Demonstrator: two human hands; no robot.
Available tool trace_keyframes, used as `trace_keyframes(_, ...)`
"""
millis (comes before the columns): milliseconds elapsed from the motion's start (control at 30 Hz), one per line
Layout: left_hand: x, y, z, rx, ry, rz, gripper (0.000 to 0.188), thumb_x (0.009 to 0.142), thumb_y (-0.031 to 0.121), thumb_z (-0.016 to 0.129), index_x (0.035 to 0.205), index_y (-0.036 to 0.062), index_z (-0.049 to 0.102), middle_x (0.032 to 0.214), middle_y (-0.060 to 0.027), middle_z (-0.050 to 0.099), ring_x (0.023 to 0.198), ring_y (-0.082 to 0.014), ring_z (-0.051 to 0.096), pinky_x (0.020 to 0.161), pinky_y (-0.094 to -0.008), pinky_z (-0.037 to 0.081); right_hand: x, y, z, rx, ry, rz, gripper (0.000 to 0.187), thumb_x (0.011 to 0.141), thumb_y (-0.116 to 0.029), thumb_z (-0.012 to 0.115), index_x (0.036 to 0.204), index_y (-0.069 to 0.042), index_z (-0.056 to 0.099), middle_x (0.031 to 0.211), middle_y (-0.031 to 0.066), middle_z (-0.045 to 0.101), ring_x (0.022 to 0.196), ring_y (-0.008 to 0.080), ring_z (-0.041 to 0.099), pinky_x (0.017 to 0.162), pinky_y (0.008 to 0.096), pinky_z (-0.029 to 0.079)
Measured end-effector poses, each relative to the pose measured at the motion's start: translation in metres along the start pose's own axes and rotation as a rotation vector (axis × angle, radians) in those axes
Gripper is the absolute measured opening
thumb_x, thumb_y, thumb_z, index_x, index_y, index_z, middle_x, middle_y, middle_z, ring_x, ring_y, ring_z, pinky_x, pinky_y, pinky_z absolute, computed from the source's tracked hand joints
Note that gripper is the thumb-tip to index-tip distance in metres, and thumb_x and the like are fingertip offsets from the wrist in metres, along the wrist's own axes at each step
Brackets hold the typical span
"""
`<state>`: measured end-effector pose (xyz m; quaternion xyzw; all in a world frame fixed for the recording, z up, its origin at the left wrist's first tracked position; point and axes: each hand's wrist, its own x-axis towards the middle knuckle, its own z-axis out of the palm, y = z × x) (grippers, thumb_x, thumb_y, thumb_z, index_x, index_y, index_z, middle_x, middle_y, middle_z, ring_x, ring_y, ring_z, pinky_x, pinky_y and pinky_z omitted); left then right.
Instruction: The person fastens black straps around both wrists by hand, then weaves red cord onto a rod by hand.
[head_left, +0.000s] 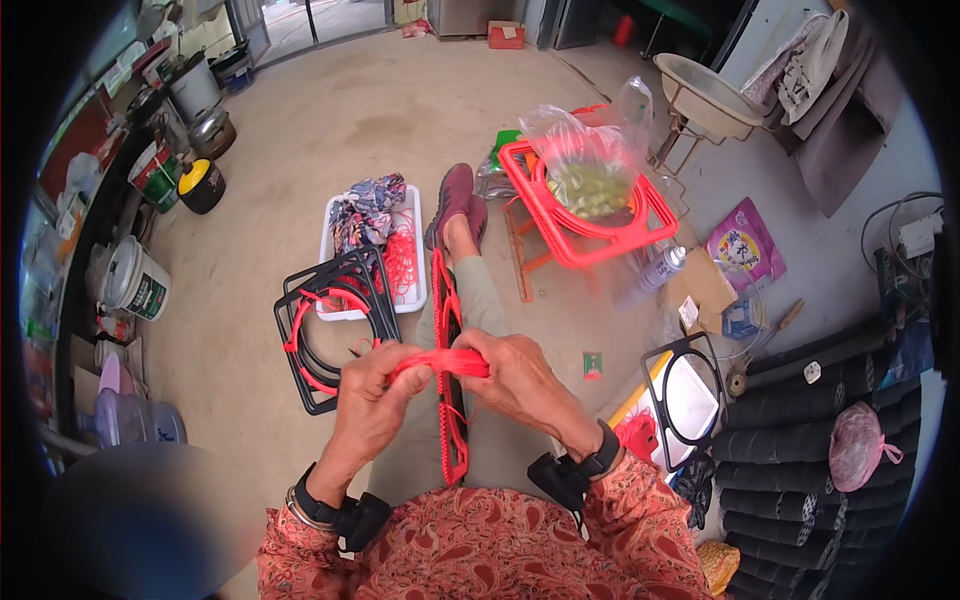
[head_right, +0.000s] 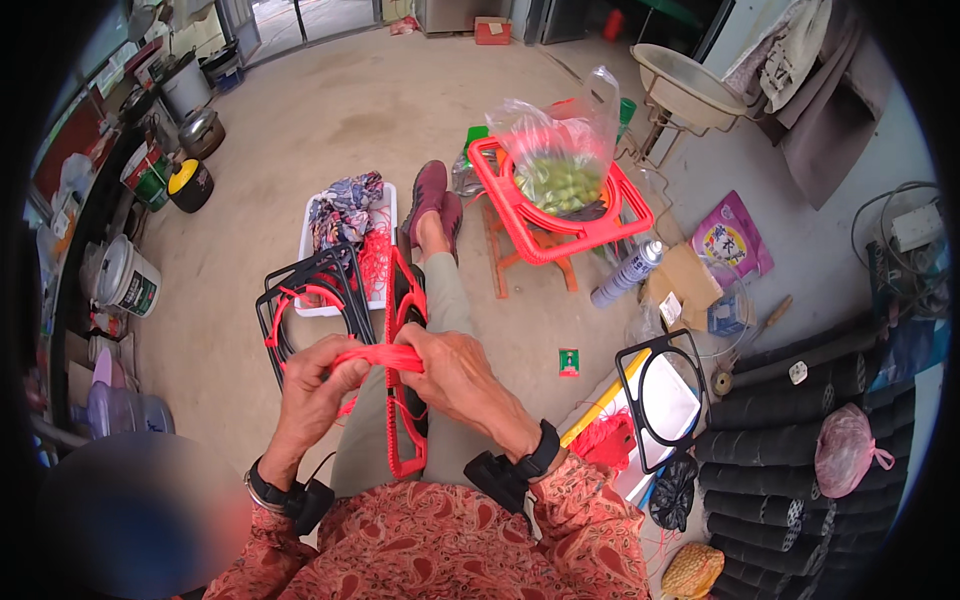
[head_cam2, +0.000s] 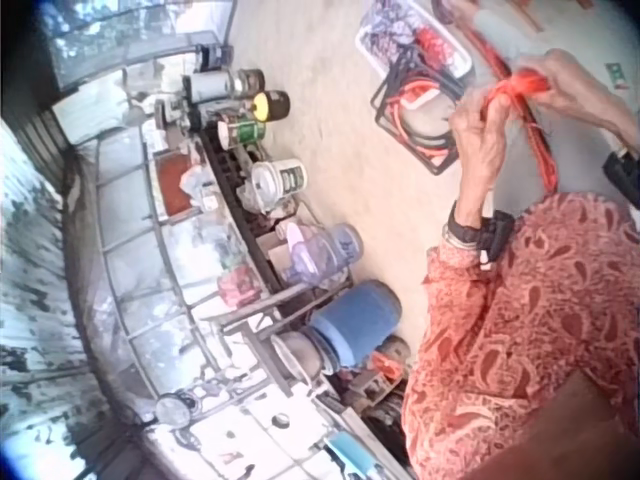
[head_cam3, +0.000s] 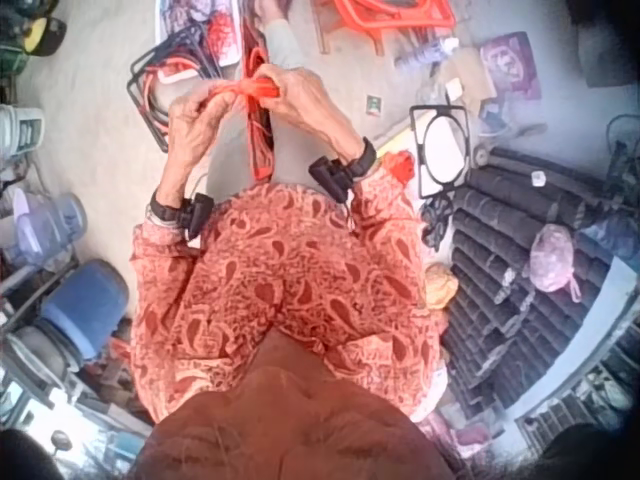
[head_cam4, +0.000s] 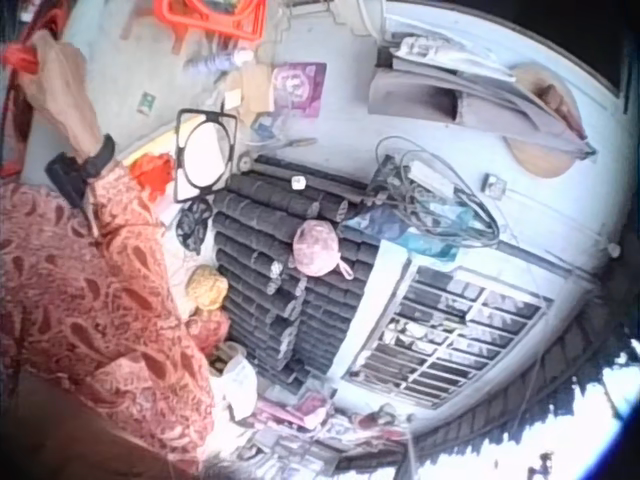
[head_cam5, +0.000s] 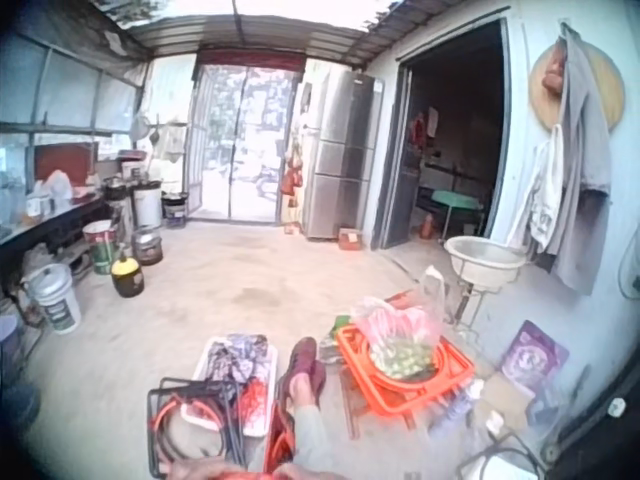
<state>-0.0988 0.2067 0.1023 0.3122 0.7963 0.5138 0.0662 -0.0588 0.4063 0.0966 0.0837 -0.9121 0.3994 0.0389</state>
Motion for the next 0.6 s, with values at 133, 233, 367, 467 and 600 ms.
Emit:
trace_keyframes(133,-0.010,-0.018,-0.003,-0.515,0.279,-0.418,0.014,0.092,0.014,0.061,0.097,0.0024,0.067,0.071,-0.0006,0.059,0.054,-0.0109,0.054,0.051,-0.0213,0.044,-0.005,0.035,0.013,0.160,0.125,0.024,0.026,0.081,-0.011,0.067,0.105,-0.005,0.058,0.060,0.0082,0.049,0.055,0.0111,0.048,0.052,0.0290,0.039)
trace_keyframes(233,-0.028,-0.046,0.005,-0.969,0.420,-0.647,0.019,0.093,0.016,0.059,0.098,-0.0022,0.060,0.071,-0.0059,0.061,0.054,-0.0149,0.059,0.047,-0.0265,0.047,-0.014,0.036,0.016,0.296,0.091,0.241,0.030,0.083,-0.009,0.067,0.111,-0.006,0.057,0.060,0.0005,0.047,0.056,0.0075,0.040,0.051,0.0249,0.036)
trace_keyframes(367,-0.062,-0.069,0.028,-1.193,0.325,-0.786,0.017,0.093,0.014,0.058,0.102,-0.0006,0.059,0.074,-0.0077,0.063,0.055,-0.0180,0.060,0.049,-0.0297,0.049,-0.033,0.044,0.031,0.566,0.084,0.349,0.044,0.083,-0.010,0.067,0.125,-0.007,0.053,0.061,0.0000,0.053,0.055,0.0082,0.048,0.054,0.0257,0.041)
trace_keyframes(467,-0.076,-0.064,0.050,-1.177,0.168,-0.881,0.018,0.092,0.012,0.058,0.106,0.0006,0.057,0.078,-0.0098,0.065,0.062,-0.0208,0.064,0.055,-0.0333,0.052,-0.046,0.039,0.032,0.874,0.046,0.413,0.050,0.087,-0.007,0.064,0.134,-0.009,0.049,0.063,-0.0062,0.049,0.057,0.0029,0.047,0.053,0.0215,0.040)
trace_keyframes(600,-0.086,-0.066,0.070,-1.311,0.038,-0.895,0.026,0.091,0.010,0.060,0.115,0.0031,0.055,0.096,-0.0089,0.067,0.080,-0.0223,0.067,0.072,-0.0373,0.056,-0.059,0.055,0.040,0.928,0.216,0.364,0.051,0.090,-0.008,0.061,0.138,-0.013,0.046,0.068,-0.0032,0.055,0.058,0.0039,0.052,0.056,0.0204,0.046)
